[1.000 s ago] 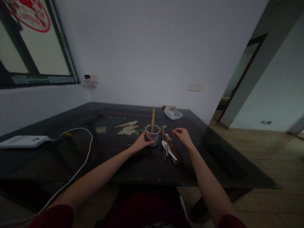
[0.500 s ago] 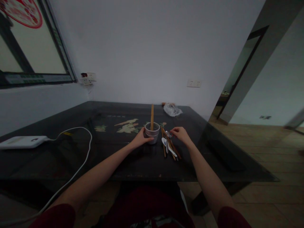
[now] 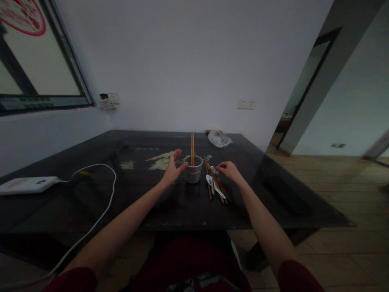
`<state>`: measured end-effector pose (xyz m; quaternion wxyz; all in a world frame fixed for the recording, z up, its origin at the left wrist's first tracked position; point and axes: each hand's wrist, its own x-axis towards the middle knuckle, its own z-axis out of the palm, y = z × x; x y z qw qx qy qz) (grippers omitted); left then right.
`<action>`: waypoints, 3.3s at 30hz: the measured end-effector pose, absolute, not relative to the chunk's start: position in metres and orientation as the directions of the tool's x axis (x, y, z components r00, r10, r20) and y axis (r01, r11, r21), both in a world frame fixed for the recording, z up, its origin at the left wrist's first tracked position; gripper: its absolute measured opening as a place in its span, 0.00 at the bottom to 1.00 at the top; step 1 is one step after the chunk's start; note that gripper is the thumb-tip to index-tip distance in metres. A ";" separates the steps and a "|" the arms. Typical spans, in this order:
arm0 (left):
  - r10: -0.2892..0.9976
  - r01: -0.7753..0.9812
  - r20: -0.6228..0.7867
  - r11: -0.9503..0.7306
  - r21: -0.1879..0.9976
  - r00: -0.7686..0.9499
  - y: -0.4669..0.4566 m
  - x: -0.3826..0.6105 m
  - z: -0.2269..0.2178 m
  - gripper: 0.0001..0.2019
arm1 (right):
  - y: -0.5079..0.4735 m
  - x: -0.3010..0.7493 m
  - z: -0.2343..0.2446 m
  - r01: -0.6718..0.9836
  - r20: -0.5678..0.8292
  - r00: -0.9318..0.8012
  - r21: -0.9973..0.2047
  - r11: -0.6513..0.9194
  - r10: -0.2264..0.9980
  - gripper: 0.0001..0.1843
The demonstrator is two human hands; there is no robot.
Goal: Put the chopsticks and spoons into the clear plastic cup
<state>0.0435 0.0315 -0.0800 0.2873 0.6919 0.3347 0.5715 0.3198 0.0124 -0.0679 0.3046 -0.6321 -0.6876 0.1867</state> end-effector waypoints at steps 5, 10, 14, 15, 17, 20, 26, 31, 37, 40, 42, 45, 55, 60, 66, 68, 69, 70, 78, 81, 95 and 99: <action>0.577 0.335 0.815 -0.781 0.527 0.061 0.012 0.036 -0.059 0.22 | 0.014 0.319 -0.069 0.775 0.156 -0.022 -0.621 0.115 0.988 0.11; 0.291 0.405 0.882 -0.905 0.128 0.371 -0.019 0.042 -0.045 0.12 | 0.013 0.317 -0.070 0.794 0.161 -0.029 -0.597 0.120 0.987 0.11; 0.148 0.255 0.655 -0.964 -0.071 0.741 -0.044 0.067 -0.042 0.10 | 0.010 0.315 -0.068 0.812 0.166 -0.026 -0.572 0.118 0.986 0.12; 0.150 0.239 0.561 -0.967 -0.089 0.814 -0.048 0.075 -0.042 0.10 | 0.009 0.315 -0.068 0.815 0.162 -0.020 -0.569 0.110 0.987 0.12; 0.219 0.266 0.380 -0.961 -0.075 0.899 -0.054 0.095 -0.041 0.11 | 0.009 0.316 -0.067 0.827 0.150 -0.011 -0.554 0.093 0.989 0.13; 0.402 0.410 0.257 -0.912 0.026 0.879 -0.053 0.125 -0.043 0.10 | 0.010 0.318 -0.068 0.860 0.125 0.004 -0.507 0.061 0.992 0.12; 0.673 0.654 0.258 -0.738 0.167 0.693 -0.037 0.151 -0.061 0.13 | 0.011 0.319 -0.071 0.911 0.062 0.018 -0.413 0.009 0.998 0.11; 0.693 0.667 0.244 -0.721 0.190 0.679 -0.034 0.142 -0.072 0.13 | 0.007 0.318 -0.071 0.935 0.022 0.029 -0.355 -0.019 0.999 0.13; 0.690 0.662 0.243 -0.723 0.197 0.682 -0.034 0.142 -0.072 0.13 | 0.006 0.315 -0.071 0.944 -0.028 0.000 -0.329 -0.009 1.000 0.12; 0.697 0.658 0.258 -0.717 0.231 0.669 -0.034 0.141 -0.071 0.12 | 0.006 0.312 -0.073 0.946 -0.041 0.015 -0.323 -0.028 0.999 0.12; 0.706 0.654 0.264 -0.708 0.265 0.657 -0.033 0.140 -0.071 0.12 | 0.007 0.312 -0.075 0.942 -0.042 0.024 -0.335 -0.036 0.999 0.12; 0.724 0.642 0.277 -0.688 0.338 0.631 -0.030 0.140 -0.072 0.12 | 0.008 0.314 -0.075 0.927 -0.017 0.024 -0.373 -0.029 1.000 0.10; 0.738 0.463 0.336 -0.644 0.609 0.585 -0.019 0.141 -0.075 0.14 | 0.007 0.325 -0.061 0.539 0.052 -0.154 -0.832 0.128 0.987 0.15; 0.806 0.318 0.267 -0.479 0.818 0.528 -0.015 0.145 -0.077 0.16 | 0.000 0.316 -0.055 0.355 0.067 -0.170 -0.926 0.124 0.983 0.14; 0.824 0.148 0.157 -0.279 0.949 0.545 -0.016 0.146 -0.073 0.15 | -0.006 0.307 -0.050 0.247 0.164 -0.203 -0.945 0.212 0.965 0.17; 0.822 0.112 0.159 -0.259 0.959 0.546 -0.016 0.146 -0.073 0.16 | -0.007 0.305 -0.050 0.236 0.168 -0.215 -0.947 0.218 0.962 0.18; 0.821 0.093 0.164 -0.254 0.963 0.546 -0.015 0.146 -0.074 0.16 | -0.007 0.305 -0.050 0.229 0.170 -0.221 -0.948 0.221 0.960 0.18; 0.821 0.078 0.169 -0.250 0.965 0.546 -0.015 0.146 -0.074 0.16 | -0.007 0.304 -0.050 0.221 0.172 -0.229 -0.949 0.224 0.958 0.18; 0.826 0.097 0.145 -0.234 0.967 0.544 -0.014 0.145 -0.074 0.17 | -0.007 0.304 -0.051 0.237 0.175 -0.248 -0.943 0.234 0.953 0.21; 0.820 0.142 0.108 -0.224 0.964 0.562 -0.015 0.144 -0.071 0.17 | -0.004 0.305 -0.054 0.298 0.187 -0.231 -0.920 0.253 0.955 0.23; 0.822 0.583 0.057 -0.449 0.678 0.567 -0.017 0.123 -0.059 0.14 | 0.004 0.312 -0.061 0.645 0.122 -0.215 -0.727 0.235 0.969 0.18; 0.839 0.640 0.031 -0.439 0.630 0.544 -0.021 0.122 -0.055 0.14 | -0.002 0.315 -0.057 0.635 0.087 -0.270 -0.732 0.245 0.959 0.16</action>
